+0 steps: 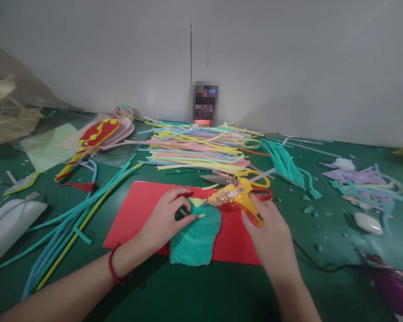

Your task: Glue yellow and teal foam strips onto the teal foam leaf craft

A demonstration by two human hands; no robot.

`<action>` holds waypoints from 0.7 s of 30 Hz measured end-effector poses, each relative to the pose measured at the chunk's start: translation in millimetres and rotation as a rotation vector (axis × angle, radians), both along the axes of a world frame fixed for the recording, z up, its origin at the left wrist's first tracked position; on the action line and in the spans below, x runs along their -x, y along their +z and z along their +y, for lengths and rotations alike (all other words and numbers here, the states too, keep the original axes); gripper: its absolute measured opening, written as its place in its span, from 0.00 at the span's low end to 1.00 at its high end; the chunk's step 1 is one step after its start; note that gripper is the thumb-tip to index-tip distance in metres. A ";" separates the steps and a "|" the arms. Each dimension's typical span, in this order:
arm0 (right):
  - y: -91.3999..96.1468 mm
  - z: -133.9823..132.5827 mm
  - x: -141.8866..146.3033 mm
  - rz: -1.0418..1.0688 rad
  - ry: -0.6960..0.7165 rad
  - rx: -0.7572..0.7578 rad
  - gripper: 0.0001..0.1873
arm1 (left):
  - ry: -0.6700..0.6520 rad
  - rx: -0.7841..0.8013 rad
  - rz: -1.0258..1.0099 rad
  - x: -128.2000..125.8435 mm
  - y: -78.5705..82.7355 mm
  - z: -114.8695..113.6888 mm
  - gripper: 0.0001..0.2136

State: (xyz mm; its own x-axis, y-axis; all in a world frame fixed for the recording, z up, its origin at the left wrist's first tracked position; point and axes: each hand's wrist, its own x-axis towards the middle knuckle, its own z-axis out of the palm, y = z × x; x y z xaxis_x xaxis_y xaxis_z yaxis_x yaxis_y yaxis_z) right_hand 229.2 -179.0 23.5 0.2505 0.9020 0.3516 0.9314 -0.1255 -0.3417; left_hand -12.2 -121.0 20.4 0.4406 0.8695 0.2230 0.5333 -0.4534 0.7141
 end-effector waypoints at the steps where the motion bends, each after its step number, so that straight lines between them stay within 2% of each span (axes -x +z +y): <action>1: 1.2 0.1 0.5 -0.001 -0.007 0.004 0.25 | 0.000 0.000 0.001 0.0 0.2 0.0 0.08; 6: 5.4 0.8 1.5 0.008 -0.042 -0.004 0.25 | -0.005 -0.005 0.004 -0.1 -0.1 0.4 0.08; 21: -1.8 0.7 2.1 0.031 0.015 -0.027 0.22 | -0.001 -0.018 -0.008 0.0 -1.9 0.4 0.07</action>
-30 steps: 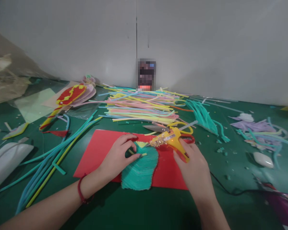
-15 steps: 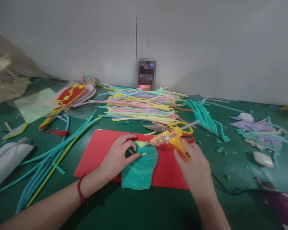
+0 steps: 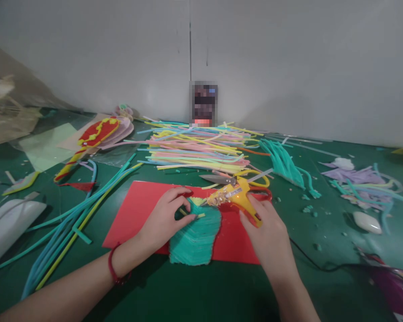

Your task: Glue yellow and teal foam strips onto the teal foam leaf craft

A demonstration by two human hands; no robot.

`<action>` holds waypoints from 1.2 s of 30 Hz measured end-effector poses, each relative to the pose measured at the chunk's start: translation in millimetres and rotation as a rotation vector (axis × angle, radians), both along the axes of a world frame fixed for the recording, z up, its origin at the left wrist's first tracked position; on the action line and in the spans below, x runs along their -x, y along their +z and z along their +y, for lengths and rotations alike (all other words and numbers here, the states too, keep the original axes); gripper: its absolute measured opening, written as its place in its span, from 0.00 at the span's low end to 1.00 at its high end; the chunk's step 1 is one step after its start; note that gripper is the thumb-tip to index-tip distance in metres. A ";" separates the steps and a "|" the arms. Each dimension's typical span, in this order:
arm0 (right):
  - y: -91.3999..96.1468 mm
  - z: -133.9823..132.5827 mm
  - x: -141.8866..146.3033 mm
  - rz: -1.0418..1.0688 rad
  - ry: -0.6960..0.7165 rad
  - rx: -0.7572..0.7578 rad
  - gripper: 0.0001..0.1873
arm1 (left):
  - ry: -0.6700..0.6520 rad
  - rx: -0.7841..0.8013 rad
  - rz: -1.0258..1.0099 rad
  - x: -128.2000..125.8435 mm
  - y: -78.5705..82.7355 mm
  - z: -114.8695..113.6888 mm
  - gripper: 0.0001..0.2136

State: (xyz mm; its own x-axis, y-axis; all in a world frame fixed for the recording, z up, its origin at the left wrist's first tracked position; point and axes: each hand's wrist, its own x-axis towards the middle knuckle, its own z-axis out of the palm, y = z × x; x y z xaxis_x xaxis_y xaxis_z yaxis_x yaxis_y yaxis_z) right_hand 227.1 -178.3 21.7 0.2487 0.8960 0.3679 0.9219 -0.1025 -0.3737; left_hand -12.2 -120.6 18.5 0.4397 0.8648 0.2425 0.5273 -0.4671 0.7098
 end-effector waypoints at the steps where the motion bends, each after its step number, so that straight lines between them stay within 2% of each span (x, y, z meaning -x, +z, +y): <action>1: 0.1 0.0 0.0 0.001 0.001 0.002 0.22 | 0.001 0.002 0.004 -0.2 0.3 0.0 0.08; 36: -0.6 1.0 -5.2 -0.009 0.039 -0.026 0.22 | -0.002 0.003 0.011 0.1 0.1 0.4 0.08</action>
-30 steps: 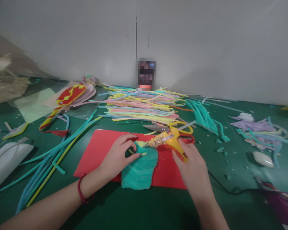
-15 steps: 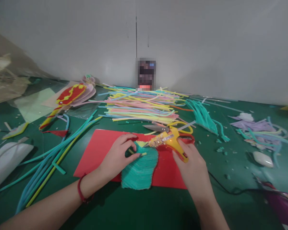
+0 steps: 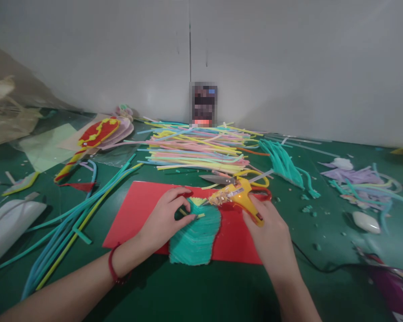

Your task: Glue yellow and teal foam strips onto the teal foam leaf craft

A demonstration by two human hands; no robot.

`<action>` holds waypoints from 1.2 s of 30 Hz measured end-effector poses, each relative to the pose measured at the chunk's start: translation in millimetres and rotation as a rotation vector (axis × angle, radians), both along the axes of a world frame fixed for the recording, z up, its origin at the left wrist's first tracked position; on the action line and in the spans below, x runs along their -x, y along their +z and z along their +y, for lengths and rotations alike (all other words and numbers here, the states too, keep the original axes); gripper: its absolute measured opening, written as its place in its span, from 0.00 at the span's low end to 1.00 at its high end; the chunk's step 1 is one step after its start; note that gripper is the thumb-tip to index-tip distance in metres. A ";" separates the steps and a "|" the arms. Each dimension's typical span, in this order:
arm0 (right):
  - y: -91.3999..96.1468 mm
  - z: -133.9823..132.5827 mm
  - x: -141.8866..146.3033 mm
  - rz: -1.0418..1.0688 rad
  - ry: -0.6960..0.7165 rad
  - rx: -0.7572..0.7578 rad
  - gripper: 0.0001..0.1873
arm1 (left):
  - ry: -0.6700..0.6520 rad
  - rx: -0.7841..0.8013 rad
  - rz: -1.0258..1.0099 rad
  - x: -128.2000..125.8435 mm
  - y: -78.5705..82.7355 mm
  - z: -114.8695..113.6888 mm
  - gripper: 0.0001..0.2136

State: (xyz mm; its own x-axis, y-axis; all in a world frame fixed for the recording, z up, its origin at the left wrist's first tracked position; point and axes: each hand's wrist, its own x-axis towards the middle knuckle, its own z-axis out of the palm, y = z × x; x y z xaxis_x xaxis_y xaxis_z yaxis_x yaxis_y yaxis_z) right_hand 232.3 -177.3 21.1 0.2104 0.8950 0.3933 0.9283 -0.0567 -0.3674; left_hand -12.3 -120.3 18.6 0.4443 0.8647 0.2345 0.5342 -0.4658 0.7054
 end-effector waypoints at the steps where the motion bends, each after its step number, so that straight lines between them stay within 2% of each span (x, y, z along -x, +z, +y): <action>1: -0.3 0.3 -0.5 -0.002 -0.007 -0.011 0.23 | 0.000 0.000 0.002 0.1 0.1 -0.1 0.08; 19: -2.3 1.4 -4.2 0.015 -0.064 -0.002 0.26 | -0.001 -0.001 0.009 0.0 0.7 -0.7 0.08; 25: 4.0 4.2 2.3 0.055 -0.206 0.038 0.30 | -0.002 -0.008 0.017 0.1 0.8 0.6 0.08; 29: 10.8 8.4 6.8 0.160 -0.330 0.157 0.32 | 0.003 -0.010 0.034 0.2 1.4 1.5 0.10; 32: 12.8 10.5 10.8 0.230 -0.338 0.226 0.30 | 0.012 -0.085 0.019 0.1 3.4 0.0 0.10; 36: 10.7 11.5 13.8 0.239 -0.286 0.226 0.33 | -0.015 -0.352 0.049 -0.2 8.9 -8.7 0.04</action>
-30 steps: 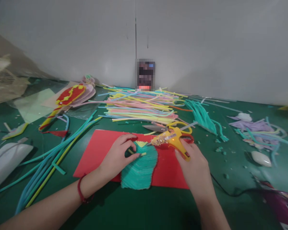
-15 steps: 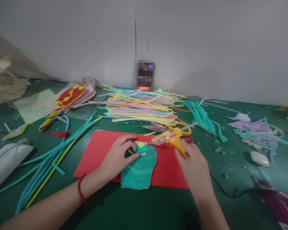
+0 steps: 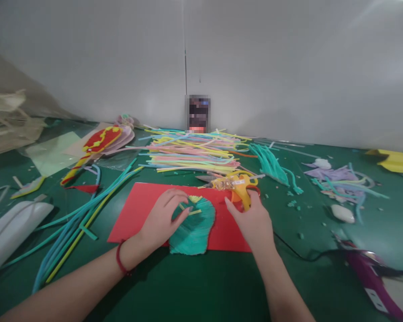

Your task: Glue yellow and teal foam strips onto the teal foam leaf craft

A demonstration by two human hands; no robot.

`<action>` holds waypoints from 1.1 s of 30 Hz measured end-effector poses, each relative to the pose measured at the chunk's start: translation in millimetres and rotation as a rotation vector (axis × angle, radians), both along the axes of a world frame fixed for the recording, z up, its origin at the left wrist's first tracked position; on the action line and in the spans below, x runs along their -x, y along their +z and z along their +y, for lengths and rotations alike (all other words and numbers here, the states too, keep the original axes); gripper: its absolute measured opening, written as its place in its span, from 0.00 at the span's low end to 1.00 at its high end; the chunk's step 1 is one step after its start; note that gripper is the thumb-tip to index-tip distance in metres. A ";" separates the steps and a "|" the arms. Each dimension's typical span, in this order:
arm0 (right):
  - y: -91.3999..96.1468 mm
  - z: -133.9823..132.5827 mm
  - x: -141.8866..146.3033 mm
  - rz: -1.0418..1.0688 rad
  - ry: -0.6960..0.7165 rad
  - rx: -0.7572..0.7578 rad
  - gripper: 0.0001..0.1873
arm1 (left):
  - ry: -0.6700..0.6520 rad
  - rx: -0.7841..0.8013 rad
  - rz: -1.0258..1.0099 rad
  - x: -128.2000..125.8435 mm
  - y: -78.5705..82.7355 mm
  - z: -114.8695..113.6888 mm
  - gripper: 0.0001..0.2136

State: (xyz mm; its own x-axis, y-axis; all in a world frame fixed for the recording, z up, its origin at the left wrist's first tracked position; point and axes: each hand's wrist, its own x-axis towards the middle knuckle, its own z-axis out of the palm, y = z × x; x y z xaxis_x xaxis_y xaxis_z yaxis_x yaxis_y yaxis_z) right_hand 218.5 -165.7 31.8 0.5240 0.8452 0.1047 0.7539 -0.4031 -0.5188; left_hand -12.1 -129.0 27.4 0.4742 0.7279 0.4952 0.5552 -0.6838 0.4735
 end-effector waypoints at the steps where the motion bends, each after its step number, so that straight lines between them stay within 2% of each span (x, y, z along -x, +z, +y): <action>1: -0.7 0.2 0.0 -0.009 0.009 0.010 0.35 | -0.017 -0.081 0.041 -0.3 1.4 -3.4 0.05; 4: -1.9 0.6 -0.1 -0.039 0.024 0.042 0.39 | -0.074 -0.293 0.209 -2.9 3.9 -16.0 0.09; 6: -2.8 0.4 0.8 -0.061 0.029 0.041 0.41 | -0.080 -0.354 0.336 -6.0 3.9 -25.5 0.09; 10: -10.3 -0.2 3.1 -0.104 0.064 -0.037 0.38 | 0.016 -0.289 0.594 -12.4 2.6 -41.6 0.12; 13: -20.6 0.3 1.0 -0.124 0.140 -0.136 0.33 | -0.002 -0.195 0.715 -14.8 3.8 -45.9 0.13; 17: -29.0 1.4 -5.1 -0.123 0.222 -0.201 0.29 | -0.025 -0.126 0.731 -15.2 5.7 -43.5 0.13; 21: -28.4 1.9 -8.6 -0.125 0.257 -0.251 0.26 | -0.033 -0.113 0.706 -14.6 4.5 -40.9 0.13; 33: -26.9 3.5 -12.4 -0.097 0.259 -0.246 0.26 | -0.045 -0.104 0.703 -14.4 2.7 -40.3 0.13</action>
